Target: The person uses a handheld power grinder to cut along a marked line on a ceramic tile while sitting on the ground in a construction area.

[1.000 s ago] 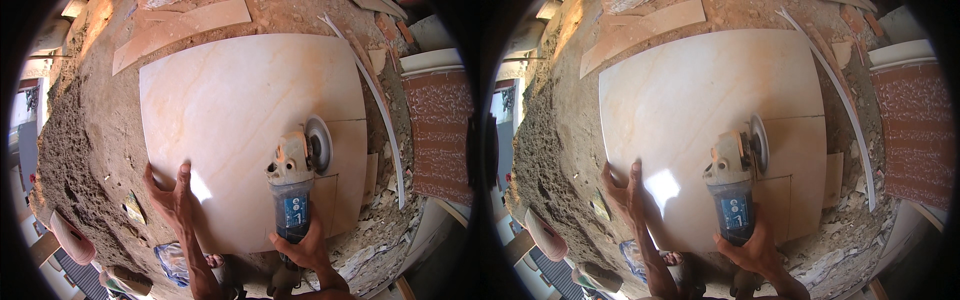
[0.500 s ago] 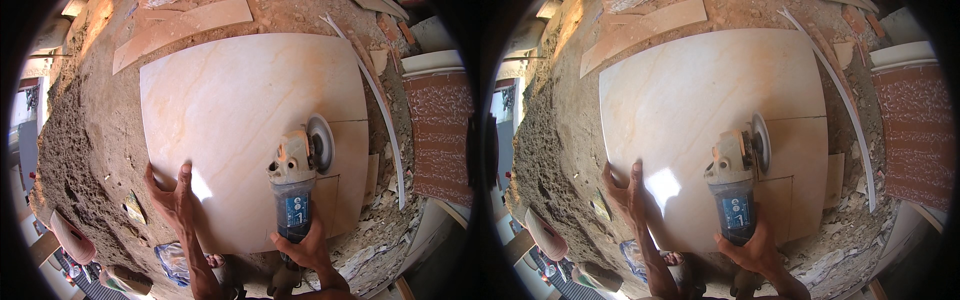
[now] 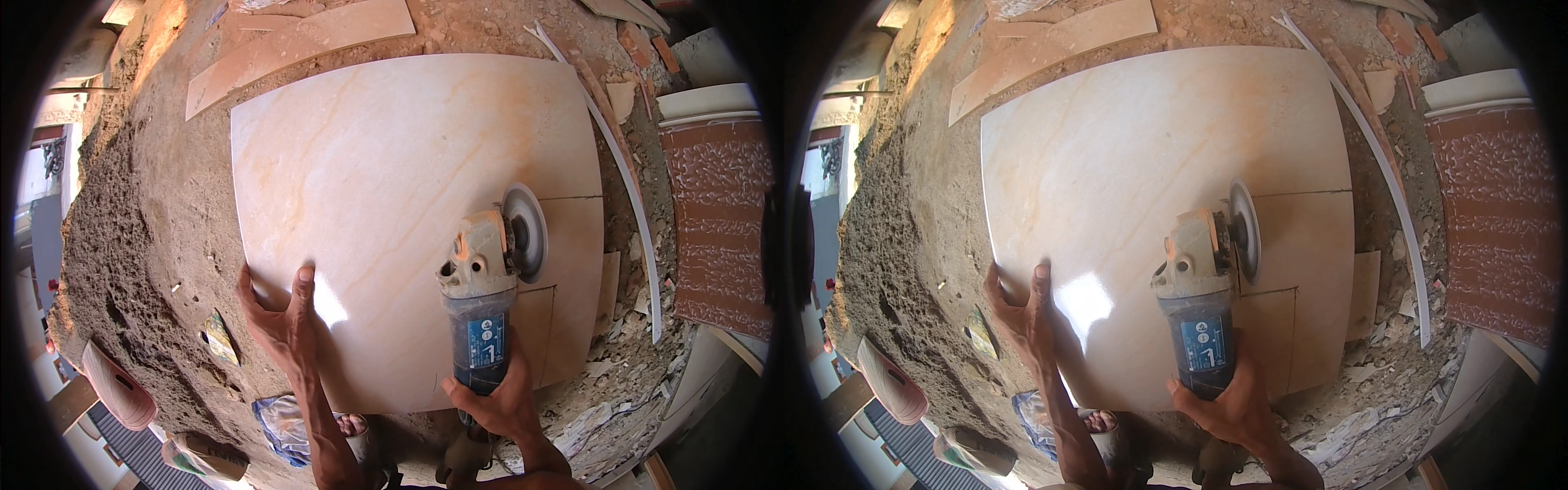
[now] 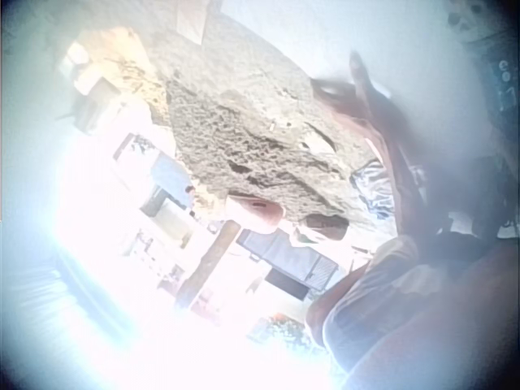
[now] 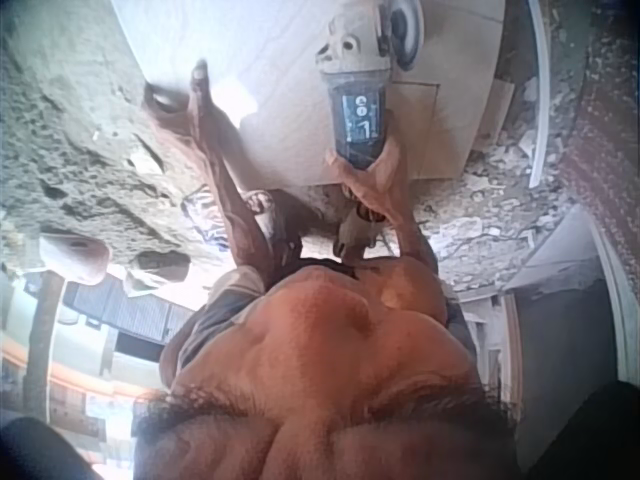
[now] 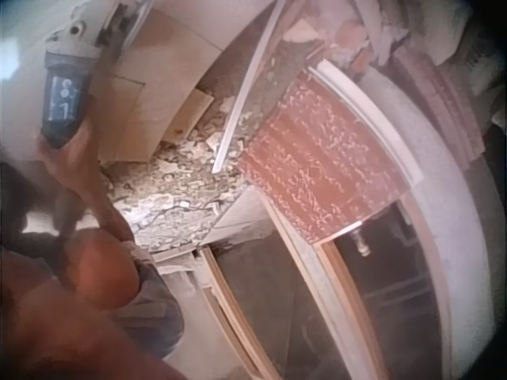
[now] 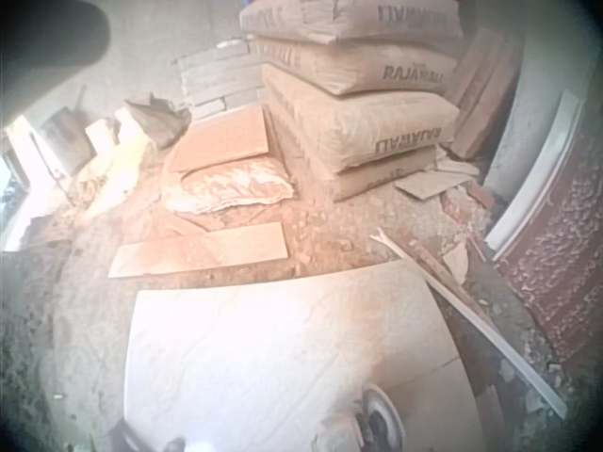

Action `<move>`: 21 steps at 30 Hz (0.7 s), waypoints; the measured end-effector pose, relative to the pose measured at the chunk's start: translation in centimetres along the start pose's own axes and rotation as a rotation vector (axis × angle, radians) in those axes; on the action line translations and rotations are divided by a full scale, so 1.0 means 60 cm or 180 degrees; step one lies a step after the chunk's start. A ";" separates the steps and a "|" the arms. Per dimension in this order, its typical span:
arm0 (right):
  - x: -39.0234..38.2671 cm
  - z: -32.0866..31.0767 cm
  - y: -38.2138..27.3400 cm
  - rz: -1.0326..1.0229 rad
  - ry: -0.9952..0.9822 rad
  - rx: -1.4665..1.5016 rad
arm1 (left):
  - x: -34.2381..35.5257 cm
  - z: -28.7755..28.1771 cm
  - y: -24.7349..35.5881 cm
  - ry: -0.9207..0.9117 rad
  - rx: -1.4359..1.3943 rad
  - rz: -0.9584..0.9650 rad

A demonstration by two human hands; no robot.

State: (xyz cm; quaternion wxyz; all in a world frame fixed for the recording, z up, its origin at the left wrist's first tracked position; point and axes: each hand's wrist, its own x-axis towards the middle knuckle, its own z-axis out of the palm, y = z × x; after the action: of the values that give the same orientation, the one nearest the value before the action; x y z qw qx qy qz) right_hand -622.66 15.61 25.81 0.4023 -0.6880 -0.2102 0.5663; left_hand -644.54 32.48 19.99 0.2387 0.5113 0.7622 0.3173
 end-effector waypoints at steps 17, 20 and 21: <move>0.005 0.000 0.000 -0.0053 0.0006 -0.0002 | 0.002 -0.001 -0.002 -0.0005 0.0067 0.0070; 0.007 0.001 -0.002 -0.0068 0.0008 0.0000 | 0.002 -0.001 0.001 -0.0014 0.0081 0.0067; 0.007 0.000 0.000 -0.0095 0.0017 -0.0022 | 0.002 -0.001 0.002 -0.0023 0.0082 0.0065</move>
State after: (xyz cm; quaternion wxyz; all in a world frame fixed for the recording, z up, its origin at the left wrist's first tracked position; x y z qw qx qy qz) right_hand -622.57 15.95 25.54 0.4089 -0.6876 -0.2214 0.5576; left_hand -644.52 32.61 20.11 0.2316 0.5232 0.7601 0.3081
